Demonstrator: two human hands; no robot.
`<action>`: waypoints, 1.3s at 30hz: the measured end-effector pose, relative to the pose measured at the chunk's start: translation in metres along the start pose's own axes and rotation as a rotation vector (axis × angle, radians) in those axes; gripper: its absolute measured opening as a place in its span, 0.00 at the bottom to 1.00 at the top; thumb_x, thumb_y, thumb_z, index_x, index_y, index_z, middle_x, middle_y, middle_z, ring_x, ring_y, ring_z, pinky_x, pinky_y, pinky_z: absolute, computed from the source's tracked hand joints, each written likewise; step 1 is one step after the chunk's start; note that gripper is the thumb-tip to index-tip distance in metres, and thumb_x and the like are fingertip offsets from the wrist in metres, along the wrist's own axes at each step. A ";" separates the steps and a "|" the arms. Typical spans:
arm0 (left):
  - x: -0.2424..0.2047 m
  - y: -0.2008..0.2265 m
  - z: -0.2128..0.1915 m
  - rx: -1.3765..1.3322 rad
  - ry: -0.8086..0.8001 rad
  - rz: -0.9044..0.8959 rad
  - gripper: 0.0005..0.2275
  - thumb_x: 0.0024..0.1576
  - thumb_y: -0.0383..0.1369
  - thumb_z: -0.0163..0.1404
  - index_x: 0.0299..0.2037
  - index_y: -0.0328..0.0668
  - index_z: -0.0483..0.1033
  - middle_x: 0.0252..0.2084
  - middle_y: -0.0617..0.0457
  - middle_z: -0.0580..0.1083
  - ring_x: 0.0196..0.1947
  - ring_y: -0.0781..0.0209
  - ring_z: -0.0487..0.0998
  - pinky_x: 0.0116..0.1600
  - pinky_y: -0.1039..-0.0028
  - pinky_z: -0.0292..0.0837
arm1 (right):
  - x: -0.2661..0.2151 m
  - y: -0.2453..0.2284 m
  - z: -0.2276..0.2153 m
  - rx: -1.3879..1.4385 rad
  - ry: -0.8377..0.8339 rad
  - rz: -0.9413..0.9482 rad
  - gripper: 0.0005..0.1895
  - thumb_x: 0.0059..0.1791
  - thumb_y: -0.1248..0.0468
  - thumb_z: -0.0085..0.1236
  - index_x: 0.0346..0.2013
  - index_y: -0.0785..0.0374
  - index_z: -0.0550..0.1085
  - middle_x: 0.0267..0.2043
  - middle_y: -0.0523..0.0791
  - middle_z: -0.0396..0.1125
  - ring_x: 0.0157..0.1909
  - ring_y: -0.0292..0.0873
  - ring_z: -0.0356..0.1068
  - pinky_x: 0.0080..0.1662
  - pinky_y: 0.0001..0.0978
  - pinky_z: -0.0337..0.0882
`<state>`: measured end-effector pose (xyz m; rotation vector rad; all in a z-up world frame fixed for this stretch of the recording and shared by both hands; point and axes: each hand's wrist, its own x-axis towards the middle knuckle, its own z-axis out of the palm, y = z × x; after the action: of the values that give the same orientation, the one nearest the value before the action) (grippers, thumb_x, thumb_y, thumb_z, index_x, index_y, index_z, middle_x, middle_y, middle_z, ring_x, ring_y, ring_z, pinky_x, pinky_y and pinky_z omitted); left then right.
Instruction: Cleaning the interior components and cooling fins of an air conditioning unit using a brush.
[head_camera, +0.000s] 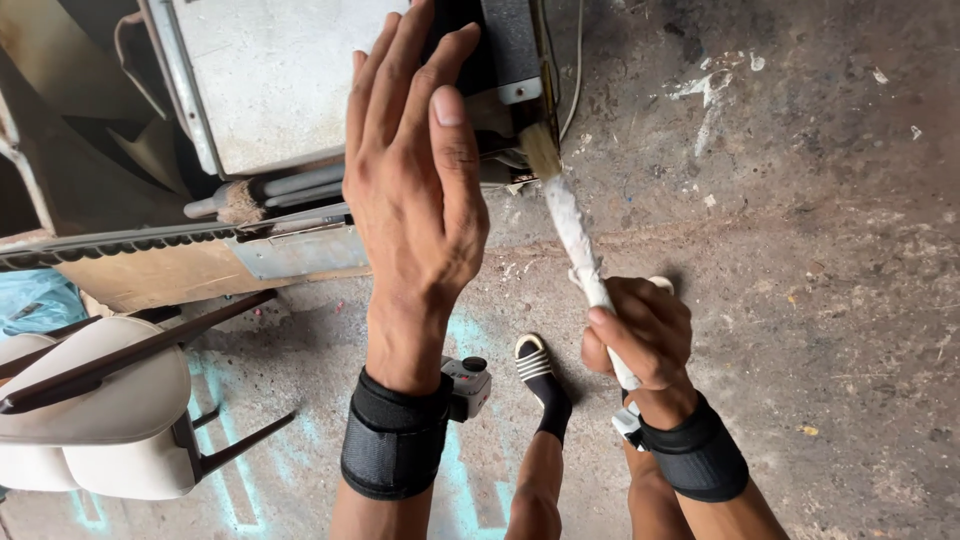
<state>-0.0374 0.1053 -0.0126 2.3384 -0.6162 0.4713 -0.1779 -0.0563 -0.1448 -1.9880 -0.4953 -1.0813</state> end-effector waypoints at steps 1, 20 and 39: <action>0.001 -0.001 0.001 -0.003 -0.002 0.002 0.22 0.76 0.44 0.28 0.64 0.44 0.74 0.71 0.48 0.67 0.76 0.50 0.63 0.80 0.60 0.51 | -0.002 0.002 0.002 -0.004 0.000 0.002 0.17 0.55 0.67 0.55 0.57 0.62 0.64 0.38 0.52 0.74 0.38 0.47 0.77 0.37 0.34 0.76; 0.008 0.000 0.000 0.056 0.008 -0.004 0.24 0.76 0.47 0.28 0.62 0.42 0.77 0.69 0.49 0.71 0.74 0.52 0.68 0.82 0.57 0.57 | -0.035 0.052 0.006 0.026 -0.190 0.257 0.18 0.55 0.68 0.59 0.59 0.60 0.67 0.42 0.48 0.74 0.40 0.43 0.74 0.39 0.33 0.75; 0.015 0.020 0.010 0.210 0.115 -0.117 0.27 0.75 0.47 0.28 0.56 0.38 0.81 0.62 0.46 0.77 0.67 0.47 0.76 0.77 0.50 0.63 | -0.070 0.112 -0.006 0.211 -0.184 0.629 0.07 0.55 0.66 0.55 0.46 0.64 0.74 0.32 0.46 0.71 0.29 0.38 0.68 0.30 0.31 0.66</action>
<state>-0.0344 0.0803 -0.0023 2.5066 -0.3888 0.6370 -0.1471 -0.1257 -0.2530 -1.8703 -0.0527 -0.4405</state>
